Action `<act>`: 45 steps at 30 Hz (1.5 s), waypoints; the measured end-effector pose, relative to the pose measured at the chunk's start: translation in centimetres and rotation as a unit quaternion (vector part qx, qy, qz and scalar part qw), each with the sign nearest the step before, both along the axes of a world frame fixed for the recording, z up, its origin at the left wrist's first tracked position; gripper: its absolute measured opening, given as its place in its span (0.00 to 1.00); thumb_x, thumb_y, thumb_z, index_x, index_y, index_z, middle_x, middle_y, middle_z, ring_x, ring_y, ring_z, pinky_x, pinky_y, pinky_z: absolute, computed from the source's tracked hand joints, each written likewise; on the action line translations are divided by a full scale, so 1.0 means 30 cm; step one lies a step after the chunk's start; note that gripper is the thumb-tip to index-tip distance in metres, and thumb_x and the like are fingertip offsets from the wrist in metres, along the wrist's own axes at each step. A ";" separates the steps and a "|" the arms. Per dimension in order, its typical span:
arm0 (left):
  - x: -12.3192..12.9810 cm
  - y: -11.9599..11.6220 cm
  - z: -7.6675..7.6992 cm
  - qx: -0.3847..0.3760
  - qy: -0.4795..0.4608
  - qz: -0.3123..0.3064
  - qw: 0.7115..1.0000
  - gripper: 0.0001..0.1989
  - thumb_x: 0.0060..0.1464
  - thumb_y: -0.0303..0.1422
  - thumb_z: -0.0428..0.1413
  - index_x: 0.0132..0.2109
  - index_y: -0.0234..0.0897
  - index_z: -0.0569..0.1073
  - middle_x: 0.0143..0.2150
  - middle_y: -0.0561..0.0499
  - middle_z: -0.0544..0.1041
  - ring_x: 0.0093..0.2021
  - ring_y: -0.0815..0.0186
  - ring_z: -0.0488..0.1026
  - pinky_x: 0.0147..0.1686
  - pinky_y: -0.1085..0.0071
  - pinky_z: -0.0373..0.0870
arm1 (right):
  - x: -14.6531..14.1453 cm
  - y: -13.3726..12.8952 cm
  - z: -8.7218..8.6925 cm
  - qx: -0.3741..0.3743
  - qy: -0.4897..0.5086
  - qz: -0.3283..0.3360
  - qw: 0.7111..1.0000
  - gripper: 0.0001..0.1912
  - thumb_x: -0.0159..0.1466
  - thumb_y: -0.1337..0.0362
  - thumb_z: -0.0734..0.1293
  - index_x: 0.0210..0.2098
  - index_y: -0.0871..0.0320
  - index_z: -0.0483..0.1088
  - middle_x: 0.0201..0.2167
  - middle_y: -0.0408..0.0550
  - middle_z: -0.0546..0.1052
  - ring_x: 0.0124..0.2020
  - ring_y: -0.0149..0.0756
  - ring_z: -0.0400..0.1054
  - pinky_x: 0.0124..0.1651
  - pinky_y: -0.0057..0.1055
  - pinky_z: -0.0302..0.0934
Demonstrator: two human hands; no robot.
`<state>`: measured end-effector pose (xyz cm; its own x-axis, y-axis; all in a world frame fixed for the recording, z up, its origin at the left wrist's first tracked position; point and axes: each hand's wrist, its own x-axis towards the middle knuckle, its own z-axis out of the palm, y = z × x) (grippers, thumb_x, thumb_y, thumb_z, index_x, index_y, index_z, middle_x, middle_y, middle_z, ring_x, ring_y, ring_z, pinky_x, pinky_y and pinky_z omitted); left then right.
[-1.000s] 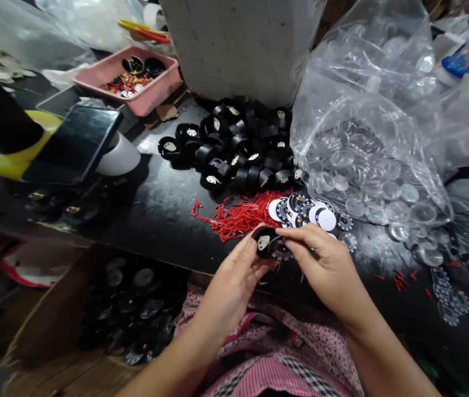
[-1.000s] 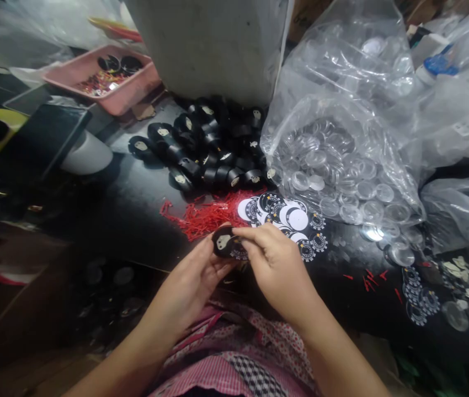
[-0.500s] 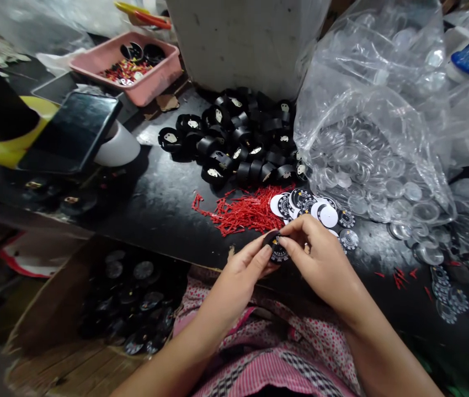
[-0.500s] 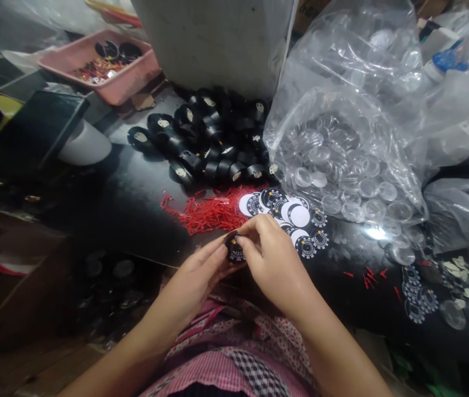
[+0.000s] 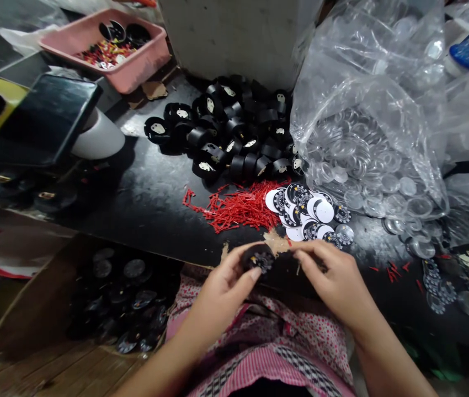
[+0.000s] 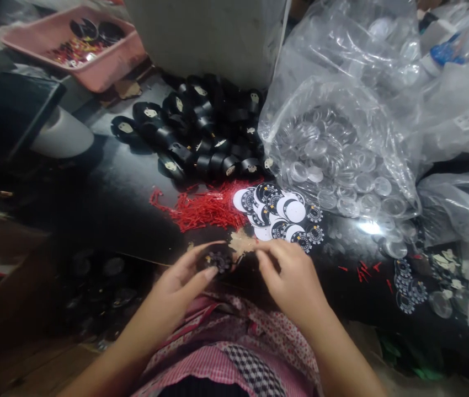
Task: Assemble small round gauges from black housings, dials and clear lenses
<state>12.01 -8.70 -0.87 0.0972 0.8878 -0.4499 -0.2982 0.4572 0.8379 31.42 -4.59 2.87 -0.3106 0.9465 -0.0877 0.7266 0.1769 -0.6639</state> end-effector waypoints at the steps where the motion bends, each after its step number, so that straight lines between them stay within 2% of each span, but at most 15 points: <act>1: -0.005 0.001 0.001 -0.010 -0.023 0.030 0.999 0.15 0.58 0.33 0.59 0.52 0.46 0.76 0.51 0.51 0.81 0.54 0.61 0.76 0.59 0.63 0.67 | -0.001 0.014 -0.007 0.019 -0.062 -0.011 0.998 0.07 0.67 0.66 0.62 0.38 0.55 0.73 0.36 0.47 0.79 0.39 0.42 0.72 0.44 0.41 0.59; 4: -0.002 0.010 0.011 -0.022 -0.098 0.114 0.988 0.12 0.58 0.34 0.59 0.49 0.42 0.76 0.48 0.50 0.81 0.51 0.60 0.77 0.58 0.62 0.69 | -0.032 0.060 -0.023 0.039 -0.218 -0.004 0.975 0.06 0.65 0.67 0.64 0.33 0.57 0.72 0.32 0.49 0.77 0.36 0.43 0.70 0.42 0.42 0.55; 6: 0.009 0.016 0.020 -0.023 -0.129 0.151 0.980 0.11 0.58 0.34 0.59 0.48 0.39 0.77 0.48 0.49 0.82 0.52 0.59 0.77 0.58 0.61 0.70 | -0.068 0.082 -0.026 0.043 -0.257 0.015 0.965 0.07 0.65 0.68 0.63 0.31 0.58 0.70 0.31 0.50 0.77 0.35 0.43 0.70 0.40 0.41 0.54; 8: 0.018 0.019 0.026 -0.026 -0.140 0.173 0.975 0.11 0.59 0.34 0.59 0.48 0.38 0.76 0.49 0.47 0.81 0.54 0.58 0.76 0.58 0.60 0.70 | -0.102 0.093 -0.023 0.041 -0.248 0.031 0.968 0.08 0.64 0.68 0.63 0.28 0.57 0.69 0.30 0.49 0.77 0.33 0.41 0.69 0.39 0.40 0.53; 11: 0.014 0.021 0.028 -0.028 -0.140 0.184 0.973 0.12 0.59 0.34 0.59 0.49 0.38 0.76 0.49 0.45 0.82 0.56 0.58 0.75 0.60 0.60 0.68 | -0.113 0.088 -0.011 0.025 -0.172 0.033 0.984 0.05 0.63 0.68 0.65 0.29 0.56 0.68 0.29 0.46 0.76 0.30 0.38 0.68 0.40 0.40 0.54; 14: -0.019 0.026 0.023 -0.015 -0.118 0.208 0.971 0.12 0.59 0.35 0.59 0.49 0.39 0.76 0.48 0.46 0.82 0.55 0.58 0.76 0.61 0.60 0.67 | -0.023 0.060 0.009 0.005 -0.127 0.007 0.992 0.04 0.62 0.68 0.64 0.30 0.56 0.68 0.29 0.44 0.76 0.31 0.36 0.67 0.41 0.38 0.55; 19: -0.080 0.058 0.021 0.035 -0.053 0.260 0.964 0.09 0.59 0.34 0.59 0.47 0.40 0.77 0.48 0.49 0.82 0.54 0.58 0.76 0.61 0.61 0.68 | 0.271 -0.006 0.068 -0.038 -0.178 -0.087 0.980 0.08 0.63 0.60 0.63 0.30 0.55 0.71 0.26 0.45 0.75 0.27 0.37 0.68 0.32 0.35 0.58; 21: -0.085 0.074 0.026 0.051 -0.051 0.267 0.961 0.08 0.60 0.34 0.59 0.46 0.41 0.77 0.48 0.49 0.81 0.55 0.59 0.76 0.63 0.60 0.66 | 0.309 -0.012 0.076 0.012 -0.219 -0.100 0.971 0.09 0.63 0.59 0.64 0.30 0.55 0.73 0.29 0.47 0.76 0.29 0.40 0.70 0.35 0.37 0.59; 23: -0.079 0.084 0.032 0.060 -0.065 0.263 0.961 0.09 0.60 0.34 0.58 0.47 0.40 0.77 0.48 0.49 0.81 0.55 0.59 0.75 0.63 0.58 0.65 | 0.255 0.003 0.063 0.052 -0.186 -0.065 0.979 0.09 0.66 0.60 0.63 0.35 0.55 0.74 0.34 0.49 0.78 0.36 0.42 0.72 0.40 0.40 0.60; 26: -0.068 0.079 0.037 0.056 -0.090 0.246 0.963 0.10 0.59 0.35 0.59 0.47 0.40 0.77 0.48 0.48 0.81 0.55 0.58 0.76 0.62 0.56 0.66 | 0.072 0.057 0.020 0.046 -0.113 0.052 0.991 0.10 0.69 0.67 0.60 0.42 0.57 0.73 0.39 0.50 0.78 0.41 0.41 0.71 0.45 0.39 0.61; 29: -0.070 0.052 0.032 0.038 -0.102 0.228 0.968 0.09 0.59 0.34 0.59 0.46 0.39 0.77 0.48 0.48 0.81 0.54 0.58 0.76 0.61 0.57 0.67 | -0.072 0.118 -0.023 0.083 -0.169 0.095 0.978 0.12 0.68 0.71 0.60 0.46 0.60 0.73 0.41 0.54 0.77 0.44 0.45 0.70 0.46 0.42 0.59; 32: -0.075 0.027 0.021 0.011 -0.110 0.209 0.972 0.10 0.59 0.34 0.59 0.47 0.39 0.77 0.48 0.47 0.82 0.55 0.58 0.76 0.61 0.59 0.68 | -0.106 0.147 -0.039 0.091 -0.205 0.127 0.966 0.09 0.68 0.69 0.62 0.44 0.59 0.74 0.41 0.54 0.77 0.44 0.46 0.70 0.45 0.42 0.57; 34: -0.073 0.021 0.015 0.003 -0.116 0.208 0.971 0.10 0.59 0.34 0.59 0.48 0.39 0.77 0.47 0.47 0.82 0.55 0.58 0.76 0.61 0.60 0.68 | -0.099 0.147 -0.034 0.078 -0.202 0.124 0.968 0.08 0.68 0.69 0.62 0.41 0.59 0.73 0.40 0.53 0.77 0.43 0.45 0.70 0.45 0.41 0.57; 39: -0.060 0.035 0.015 -0.001 -0.125 0.193 0.973 0.11 0.59 0.35 0.59 0.49 0.39 0.77 0.50 0.47 0.82 0.56 0.58 0.75 0.62 0.61 0.66 | -0.123 0.136 -0.031 0.058 -0.190 0.051 0.979 0.07 0.67 0.66 0.63 0.34 0.58 0.71 0.35 0.50 0.77 0.38 0.43 0.70 0.41 0.40 0.56; 45: -0.047 0.032 0.018 0.000 -0.133 0.180 0.975 0.12 0.59 0.35 0.59 0.49 0.40 0.76 0.50 0.47 0.81 0.57 0.58 0.75 0.61 0.61 0.67 | -0.167 0.132 -0.043 0.051 -0.199 0.032 0.978 0.06 0.64 0.69 0.63 0.30 0.57 0.68 0.32 0.51 0.77 0.35 0.42 0.70 0.39 0.40 0.55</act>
<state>10.60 -7.75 -0.33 -0.1072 0.8860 -0.4511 -0.6461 0.2828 0.7090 26.40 -0.64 1.58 -0.3295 0.9366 -0.1193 0.9093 0.2807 -0.3073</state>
